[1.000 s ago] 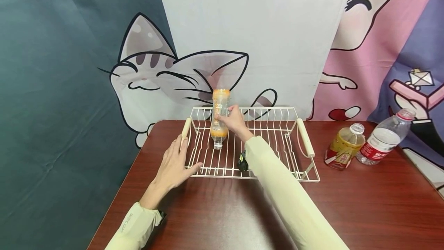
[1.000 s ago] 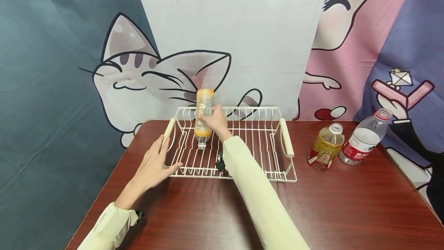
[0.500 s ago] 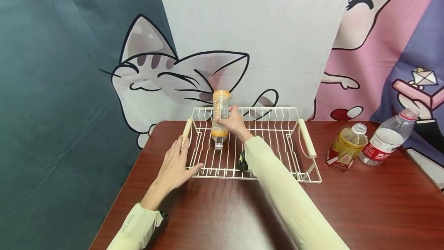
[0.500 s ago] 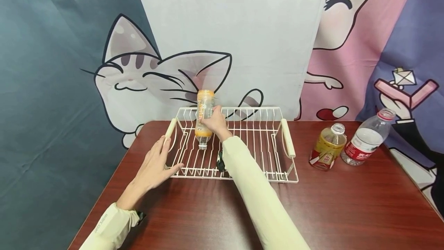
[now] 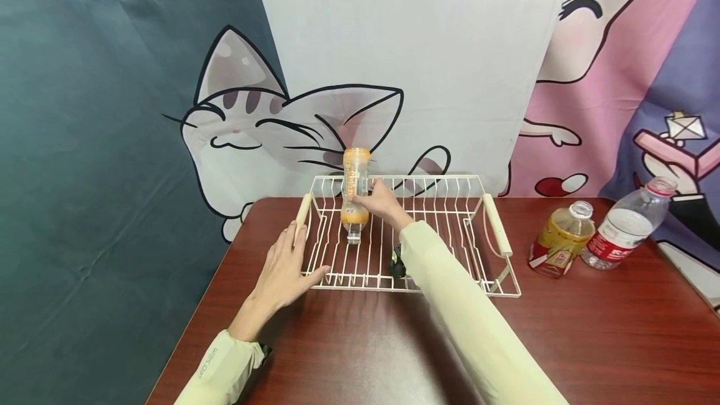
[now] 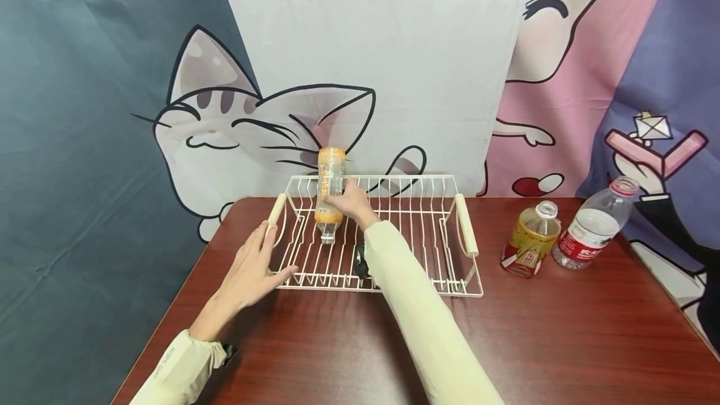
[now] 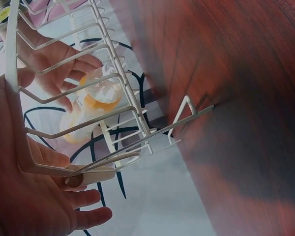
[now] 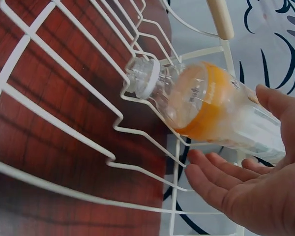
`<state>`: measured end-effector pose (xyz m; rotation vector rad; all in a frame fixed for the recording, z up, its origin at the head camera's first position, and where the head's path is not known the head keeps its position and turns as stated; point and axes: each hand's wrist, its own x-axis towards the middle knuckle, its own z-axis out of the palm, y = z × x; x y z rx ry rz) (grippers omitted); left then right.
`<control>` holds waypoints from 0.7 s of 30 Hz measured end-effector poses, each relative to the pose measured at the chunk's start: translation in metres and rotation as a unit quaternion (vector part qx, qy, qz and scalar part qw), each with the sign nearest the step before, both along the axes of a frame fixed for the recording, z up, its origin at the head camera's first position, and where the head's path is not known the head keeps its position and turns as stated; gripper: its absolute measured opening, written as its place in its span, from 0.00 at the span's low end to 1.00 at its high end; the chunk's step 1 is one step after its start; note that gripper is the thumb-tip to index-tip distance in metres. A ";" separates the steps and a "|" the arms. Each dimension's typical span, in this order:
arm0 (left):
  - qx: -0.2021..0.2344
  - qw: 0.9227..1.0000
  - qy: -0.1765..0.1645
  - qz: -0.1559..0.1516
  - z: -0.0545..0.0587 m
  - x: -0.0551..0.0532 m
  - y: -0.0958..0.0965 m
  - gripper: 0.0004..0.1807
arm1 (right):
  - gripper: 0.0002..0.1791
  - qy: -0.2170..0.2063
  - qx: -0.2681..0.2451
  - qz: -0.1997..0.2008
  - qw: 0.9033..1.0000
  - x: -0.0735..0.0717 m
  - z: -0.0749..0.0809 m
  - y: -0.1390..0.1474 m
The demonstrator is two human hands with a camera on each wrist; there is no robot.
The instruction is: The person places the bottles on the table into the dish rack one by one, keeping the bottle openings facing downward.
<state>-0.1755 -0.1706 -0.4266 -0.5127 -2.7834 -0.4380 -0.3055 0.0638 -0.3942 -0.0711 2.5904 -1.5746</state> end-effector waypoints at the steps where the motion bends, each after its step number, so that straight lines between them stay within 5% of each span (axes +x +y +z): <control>1: -0.001 1.000 -0.002 0.000 0.000 0.000 0.000 0.53 | 0.38 -0.002 0.010 0.004 1.000 0.001 0.002 0.002; 12: 0.002 1.000 -0.016 0.002 0.001 -0.001 -0.001 0.54 | 0.40 0.021 0.114 0.050 0.992 0.020 0.046 0.053; 21: 0.004 1.000 -0.013 -0.003 -0.002 -0.002 0.000 0.54 | 0.37 0.083 0.096 0.024 0.992 0.050 0.083 0.112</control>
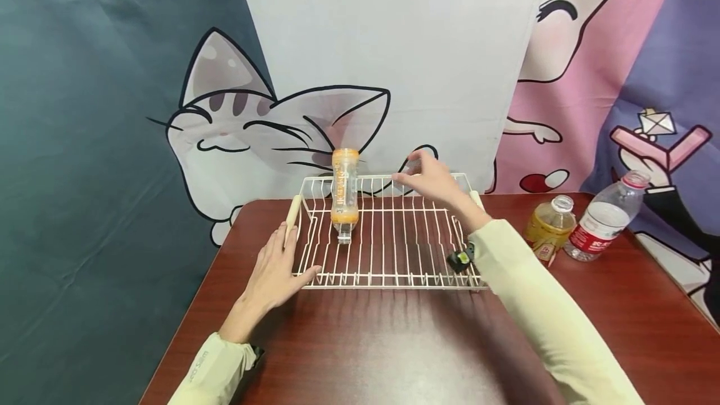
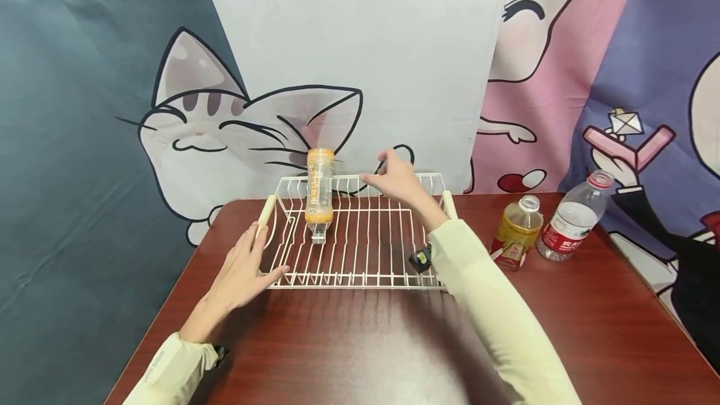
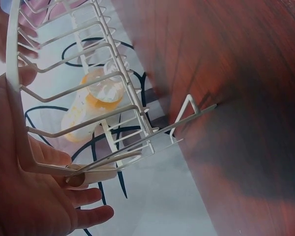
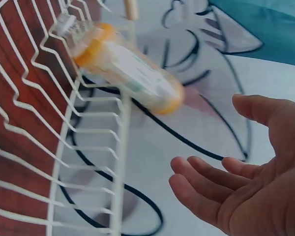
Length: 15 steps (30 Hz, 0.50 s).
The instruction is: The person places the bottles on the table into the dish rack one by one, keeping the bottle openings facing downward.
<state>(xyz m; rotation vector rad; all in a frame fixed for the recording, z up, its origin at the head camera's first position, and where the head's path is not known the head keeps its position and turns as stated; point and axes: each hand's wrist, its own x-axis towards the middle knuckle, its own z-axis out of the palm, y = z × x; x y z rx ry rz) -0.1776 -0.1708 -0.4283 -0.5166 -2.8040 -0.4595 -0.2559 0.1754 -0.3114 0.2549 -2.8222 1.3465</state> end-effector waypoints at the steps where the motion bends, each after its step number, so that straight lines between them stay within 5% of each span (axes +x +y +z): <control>1: 0.001 1.000 0.001 0.000 0.000 0.000 0.000 0.54 | 0.37 0.006 -0.011 0.000 1.000 0.005 0.003 0.007; 5: 0.002 1.000 0.004 -0.002 -0.002 0.001 -0.001 0.54 | 0.38 0.057 -0.033 -0.030 0.997 0.028 0.013 0.039; 9: 0.000 1.000 0.008 -0.003 -0.003 0.001 -0.002 0.53 | 0.36 0.134 -0.022 -0.101 0.985 0.054 0.018 0.074; 12: 0.000 1.000 0.004 -0.003 -0.002 0.001 -0.002 0.53 | 0.35 0.191 0.000 -0.173 0.966 0.071 0.017 0.103; 15: 0.000 1.000 0.000 -0.004 -0.001 0.000 -0.001 0.54 | 0.36 0.238 0.011 -0.255 0.937 0.087 0.012 0.132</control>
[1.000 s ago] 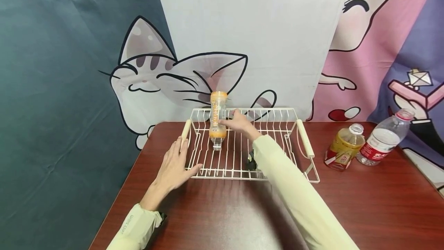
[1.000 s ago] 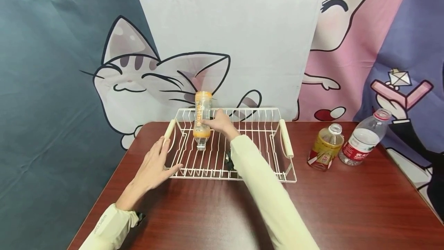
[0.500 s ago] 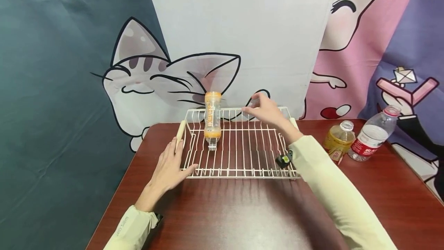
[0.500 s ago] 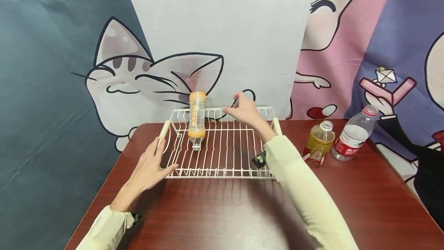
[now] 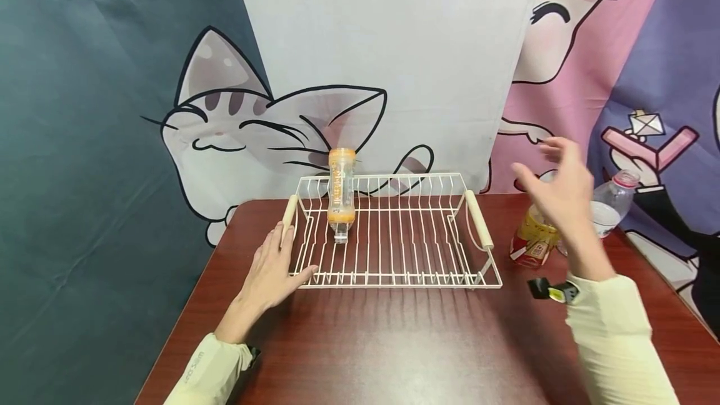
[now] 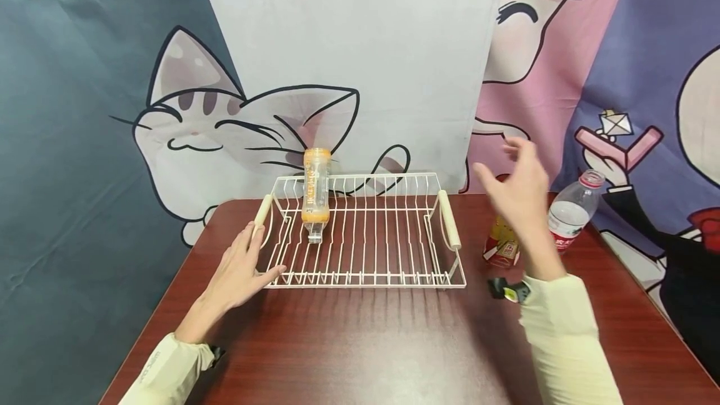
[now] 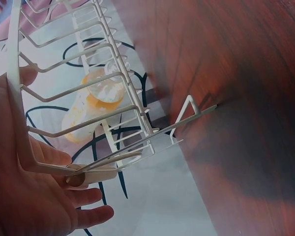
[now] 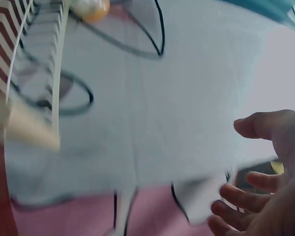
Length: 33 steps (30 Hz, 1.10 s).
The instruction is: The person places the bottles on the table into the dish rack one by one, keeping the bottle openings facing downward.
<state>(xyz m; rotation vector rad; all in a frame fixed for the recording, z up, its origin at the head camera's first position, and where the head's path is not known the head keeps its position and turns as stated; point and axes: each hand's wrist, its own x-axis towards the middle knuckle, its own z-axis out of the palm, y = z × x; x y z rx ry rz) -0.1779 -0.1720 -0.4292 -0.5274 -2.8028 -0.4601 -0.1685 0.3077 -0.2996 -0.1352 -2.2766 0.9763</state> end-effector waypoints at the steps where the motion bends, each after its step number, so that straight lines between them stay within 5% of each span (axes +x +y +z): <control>1: -0.001 1.000 0.000 0.000 0.001 0.000 0.000 0.54 | 0.37 0.013 -0.005 -0.023 1.000 0.005 -0.003 0.009; 6: 0.000 1.000 -0.001 0.000 0.002 0.000 -0.001 0.54 | 0.44 0.006 -0.039 -0.089 0.995 0.023 -0.029 0.046; 13: -0.004 1.000 0.002 0.002 0.002 -0.001 -0.003 0.54 | 0.50 -0.077 -0.060 -0.072 0.993 0.034 -0.080 0.066; 22: -0.004 1.000 -0.001 -0.001 0.002 0.000 -0.002 0.54 | 0.53 -0.135 -0.051 -0.045 0.989 0.028 -0.127 0.072; 33: -0.005 1.000 -0.002 0.003 0.004 0.001 -0.003 0.54 | 0.53 -0.143 -0.072 -0.049 0.986 0.019 -0.158 0.073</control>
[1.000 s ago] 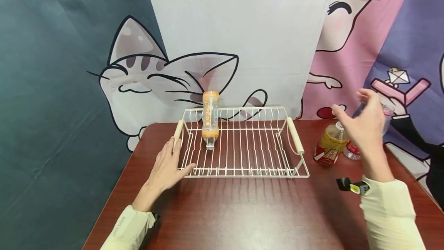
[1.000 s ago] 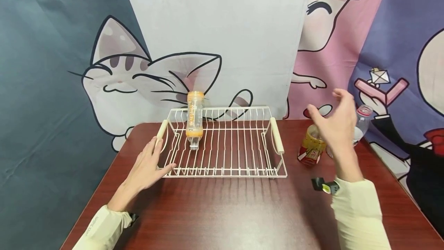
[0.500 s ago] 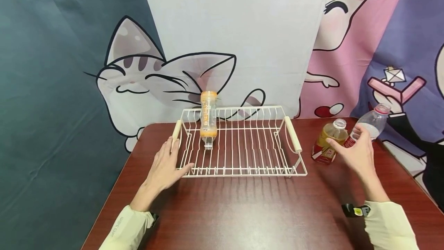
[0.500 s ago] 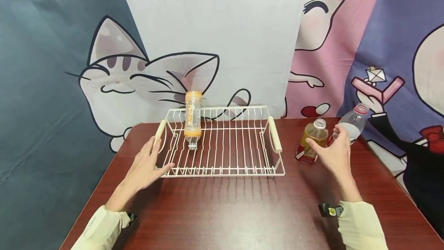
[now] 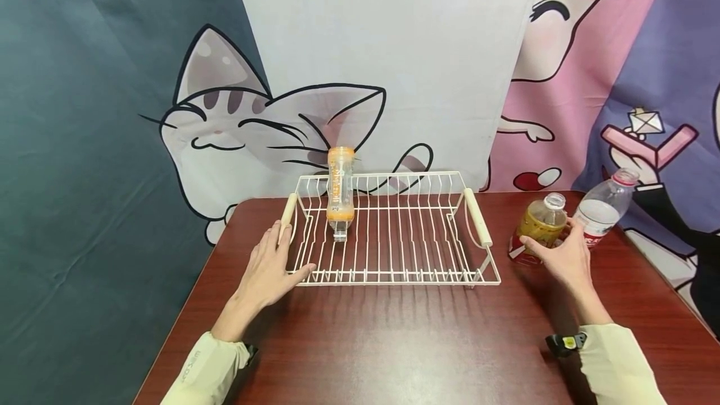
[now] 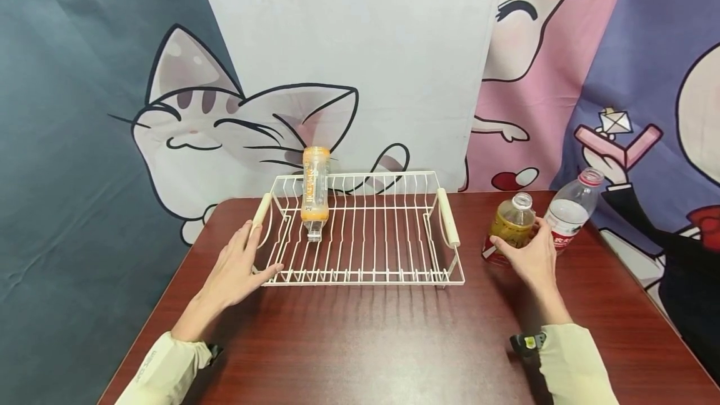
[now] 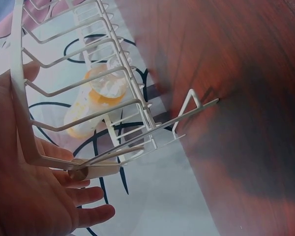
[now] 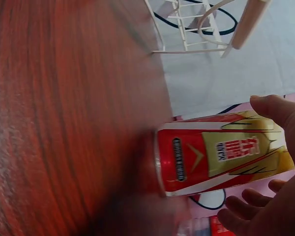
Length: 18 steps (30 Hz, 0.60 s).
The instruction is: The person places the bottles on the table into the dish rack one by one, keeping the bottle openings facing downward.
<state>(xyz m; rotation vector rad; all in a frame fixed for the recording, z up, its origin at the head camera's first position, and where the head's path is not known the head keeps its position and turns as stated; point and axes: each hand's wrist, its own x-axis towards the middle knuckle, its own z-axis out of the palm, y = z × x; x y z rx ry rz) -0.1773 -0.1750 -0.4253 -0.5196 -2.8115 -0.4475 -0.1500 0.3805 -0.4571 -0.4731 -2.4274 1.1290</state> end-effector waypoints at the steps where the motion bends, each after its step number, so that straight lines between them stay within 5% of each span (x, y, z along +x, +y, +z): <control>1: 0.000 1.000 -0.001 0.000 0.000 0.000 0.000 0.54 | 0.54 -0.002 -0.003 -0.001 1.000 -0.001 -0.002 0.000; 18: 0.003 1.000 -0.003 -0.002 -0.002 0.000 -0.001 0.54 | 0.53 -0.004 -0.036 -0.058 0.998 -0.012 -0.021 -0.007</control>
